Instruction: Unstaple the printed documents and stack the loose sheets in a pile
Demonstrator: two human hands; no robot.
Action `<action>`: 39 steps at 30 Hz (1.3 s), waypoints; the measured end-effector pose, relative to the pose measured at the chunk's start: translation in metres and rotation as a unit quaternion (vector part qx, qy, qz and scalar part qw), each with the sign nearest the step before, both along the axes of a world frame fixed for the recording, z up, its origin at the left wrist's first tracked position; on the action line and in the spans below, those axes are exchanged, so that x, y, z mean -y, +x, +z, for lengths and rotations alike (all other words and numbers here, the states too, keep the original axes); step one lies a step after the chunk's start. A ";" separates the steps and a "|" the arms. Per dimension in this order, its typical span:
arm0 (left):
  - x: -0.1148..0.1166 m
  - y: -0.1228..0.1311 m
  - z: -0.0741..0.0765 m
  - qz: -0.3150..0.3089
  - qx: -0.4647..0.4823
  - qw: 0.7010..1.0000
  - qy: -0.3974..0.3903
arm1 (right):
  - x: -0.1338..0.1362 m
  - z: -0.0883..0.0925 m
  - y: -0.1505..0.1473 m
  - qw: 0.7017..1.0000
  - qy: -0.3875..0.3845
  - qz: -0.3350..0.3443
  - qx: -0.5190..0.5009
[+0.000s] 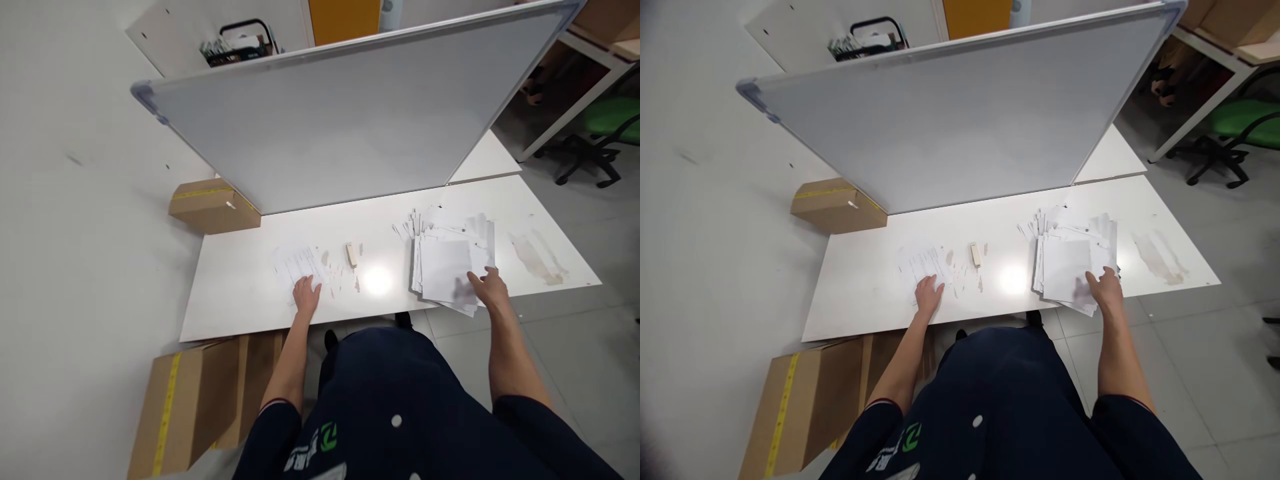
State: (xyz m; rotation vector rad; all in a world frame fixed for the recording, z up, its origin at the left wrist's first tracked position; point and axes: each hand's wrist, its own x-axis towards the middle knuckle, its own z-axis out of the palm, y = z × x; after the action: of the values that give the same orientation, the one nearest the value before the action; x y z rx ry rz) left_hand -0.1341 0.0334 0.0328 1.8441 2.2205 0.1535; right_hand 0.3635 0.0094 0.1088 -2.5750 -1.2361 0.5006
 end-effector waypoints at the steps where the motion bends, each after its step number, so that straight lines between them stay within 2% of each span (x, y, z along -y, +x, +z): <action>1: -0.003 0.003 0.000 -0.007 -0.006 1.000 -0.005 | -0.001 0.001 -0.006 1.000 -0.006 -0.012 -0.009; 3: -0.008 0.009 0.000 -0.024 -0.019 0.999 -0.014 | -0.001 0.004 -0.026 0.999 -0.011 -0.001 -0.039; 7: -0.015 0.016 0.000 -0.051 -0.026 0.998 -0.028 | 0.001 0.004 -0.080 0.989 -0.006 0.121 -0.083; 12: -0.019 0.016 -0.001 -0.065 -0.022 0.997 -0.046 | 0.003 -0.009 -0.137 0.957 -0.032 0.259 -0.129; 16: -0.020 0.015 0.000 -0.054 -0.008 0.998 -0.044 | 0.005 -0.017 -0.168 0.935 -0.049 0.310 -0.167; 20: -0.021 0.012 0.004 -0.002 0.014 1.000 -0.028 | 0.004 -0.019 -0.191 0.910 -0.063 0.344 -0.221; 24: -0.012 0.011 0.010 0.081 0.031 0.996 0.001 | -0.003 -0.021 -0.217 0.879 -0.086 0.357 -0.303; 28: 0.014 0.023 0.016 0.124 0.048 0.991 0.033 | -0.016 -0.026 -0.253 0.842 -0.124 0.342 -0.399; 30: 0.030 0.037 0.020 0.094 0.074 0.991 0.058 | -0.024 -0.030 -0.273 0.828 -0.140 0.325 -0.435; 32: 0.046 0.053 0.023 -0.009 0.129 0.989 0.075 | -0.032 -0.036 -0.289 0.827 -0.147 0.303 -0.449; 35: 0.062 0.070 0.023 -0.167 0.180 0.968 0.051 | -0.039 -0.049 -0.296 0.853 -0.147 0.266 -0.424; 37: 0.063 0.068 0.018 -0.177 0.174 0.967 0.057 | -0.039 -0.057 -0.288 0.877 -0.139 0.242 -0.390; 39: 0.060 0.054 0.010 -0.107 0.144 0.981 0.080 | -0.036 -0.063 -0.273 0.895 -0.129 0.228 -0.362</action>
State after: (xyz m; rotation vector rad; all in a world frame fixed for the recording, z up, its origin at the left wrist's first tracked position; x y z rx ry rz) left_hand -0.0799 -0.0261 0.0426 1.9833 1.8505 0.5347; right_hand 0.0906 0.0452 0.0459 -1.9006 -1.5118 1.6315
